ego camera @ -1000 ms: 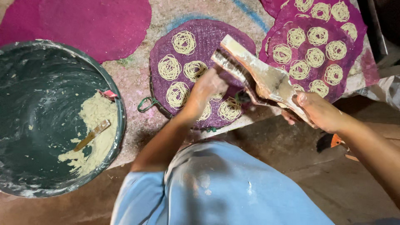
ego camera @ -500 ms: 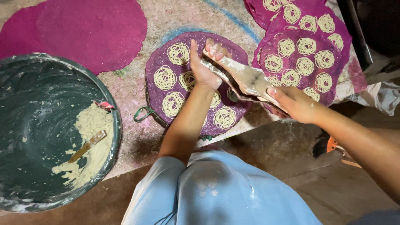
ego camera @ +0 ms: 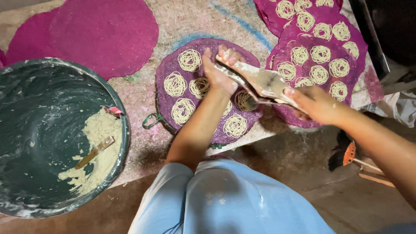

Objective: The person loads dough into a manual extruder and squeezes it to form spiral-shaped murukku snacks onto purple trays. They repeatedly refill the extruder from a green bucket and continue extruding until the tray is filled with multiple spirals.

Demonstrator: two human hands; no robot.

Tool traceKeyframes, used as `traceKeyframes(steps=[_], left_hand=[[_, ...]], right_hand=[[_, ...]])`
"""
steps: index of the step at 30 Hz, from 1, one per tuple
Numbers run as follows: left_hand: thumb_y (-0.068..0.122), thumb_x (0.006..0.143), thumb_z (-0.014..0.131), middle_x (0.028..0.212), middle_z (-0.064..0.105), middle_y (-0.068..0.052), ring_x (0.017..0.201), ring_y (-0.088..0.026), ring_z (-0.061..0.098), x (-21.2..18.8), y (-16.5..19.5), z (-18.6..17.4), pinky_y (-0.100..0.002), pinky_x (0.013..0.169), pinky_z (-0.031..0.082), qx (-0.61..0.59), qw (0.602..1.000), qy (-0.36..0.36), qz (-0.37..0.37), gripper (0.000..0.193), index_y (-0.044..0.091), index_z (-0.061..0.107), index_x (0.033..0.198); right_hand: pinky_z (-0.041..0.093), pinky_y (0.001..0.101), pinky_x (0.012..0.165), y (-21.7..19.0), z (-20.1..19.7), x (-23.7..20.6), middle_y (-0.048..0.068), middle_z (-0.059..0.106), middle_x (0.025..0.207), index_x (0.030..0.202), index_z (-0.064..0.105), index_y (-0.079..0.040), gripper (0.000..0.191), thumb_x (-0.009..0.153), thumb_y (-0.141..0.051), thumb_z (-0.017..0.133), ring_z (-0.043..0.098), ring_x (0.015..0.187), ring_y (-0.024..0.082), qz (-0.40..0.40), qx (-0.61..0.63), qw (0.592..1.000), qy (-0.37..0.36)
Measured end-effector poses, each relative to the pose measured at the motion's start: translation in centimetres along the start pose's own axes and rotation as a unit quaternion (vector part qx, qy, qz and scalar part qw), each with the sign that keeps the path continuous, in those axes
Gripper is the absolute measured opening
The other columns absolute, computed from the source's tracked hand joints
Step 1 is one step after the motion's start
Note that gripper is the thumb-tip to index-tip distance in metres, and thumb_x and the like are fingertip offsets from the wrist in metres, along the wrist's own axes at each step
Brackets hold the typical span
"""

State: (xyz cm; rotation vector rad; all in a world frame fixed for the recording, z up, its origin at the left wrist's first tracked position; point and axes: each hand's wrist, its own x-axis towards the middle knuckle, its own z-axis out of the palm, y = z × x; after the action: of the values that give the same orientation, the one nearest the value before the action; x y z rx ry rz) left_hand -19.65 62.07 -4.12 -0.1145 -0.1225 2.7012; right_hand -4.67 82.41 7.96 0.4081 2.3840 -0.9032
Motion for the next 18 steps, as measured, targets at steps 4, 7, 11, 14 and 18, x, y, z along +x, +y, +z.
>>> traceKeyframes(steps=[4, 7, 11, 14, 18], left_hand=[[0.055, 0.101, 0.040, 0.062, 0.045, 0.000, 0.059, -0.016, 0.045, 1.2, -1.2, 1.3, -0.036, 0.068, 0.044, -0.002, 1.000, -0.013, 0.018, 0.047, 0.017, 0.048, 0.075], [0.054, 0.099, 0.033, 0.072, 0.053, -0.006, 0.071, -0.021, 0.052, 2.0, -0.1, 2.1, -0.037, 0.073, 0.048, 0.031, 0.998, -0.024, -0.041, 0.050, 0.011, 0.051, 0.081], [0.057, 0.102, 0.012, 0.085, 0.064, -0.007, 0.075, -0.019, 0.057, 1.3, 0.4, -0.2, -0.036, 0.061, 0.044, 0.391, 0.893, 0.125, -0.182, 0.067, 0.008, 0.058, 0.106], [0.026, 0.104, 0.011, 0.092, 0.073, -0.012, 0.066, -0.020, 0.053, 0.4, -0.1, -3.9, -0.035, 0.049, 0.035, 0.606, 0.746, 0.110, -0.255, 0.051, 0.020, 0.025, 0.153], [0.044, 0.116, 0.009, 0.087, 0.057, -0.005, 0.075, -0.011, 0.038, -1.3, 0.2, -6.3, -0.023, 0.059, 0.030, 0.734, 0.642, 0.033, -0.218, 0.062, 0.001, 0.042, 0.147]], right_hand=[[0.047, 0.0354, 0.051, 0.5, -1.4, 0.3, 0.007, 0.059, 0.061, 0.097, 0.068, -0.006, 0.055, 0.101, -0.055, 0.044, 0.056, 0.053, 0.017, -0.018, -0.032, 0.997, 0.064], [0.042, 0.0333, 0.051, 1.4, -1.3, 1.2, 0.004, 0.055, 0.063, 0.095, 0.065, -0.005, 0.051, 0.103, -0.052, 0.046, 0.050, 0.055, 0.014, -0.059, 0.032, 0.996, 0.059], [0.041, 0.0312, 0.050, 3.1, -1.0, 2.3, 0.004, 0.055, 0.062, 0.092, 0.065, -0.005, 0.049, 0.104, -0.048, 0.044, 0.050, 0.054, 0.013, -0.075, 0.062, 0.994, 0.045], [0.041, 0.0306, 0.050, 4.2, -0.6, 3.1, 0.003, 0.054, 0.063, 0.091, 0.062, -0.005, 0.048, 0.106, -0.046, 0.044, 0.049, 0.055, 0.012, -0.105, 0.103, 0.989, 0.027], [0.042, 0.0306, 0.050, 4.9, -0.1, 3.8, 0.003, 0.058, 0.065, 0.093, 0.064, -0.007, 0.048, 0.106, -0.048, 0.042, 0.051, 0.055, 0.011, -0.122, 0.088, 0.987, 0.059]])
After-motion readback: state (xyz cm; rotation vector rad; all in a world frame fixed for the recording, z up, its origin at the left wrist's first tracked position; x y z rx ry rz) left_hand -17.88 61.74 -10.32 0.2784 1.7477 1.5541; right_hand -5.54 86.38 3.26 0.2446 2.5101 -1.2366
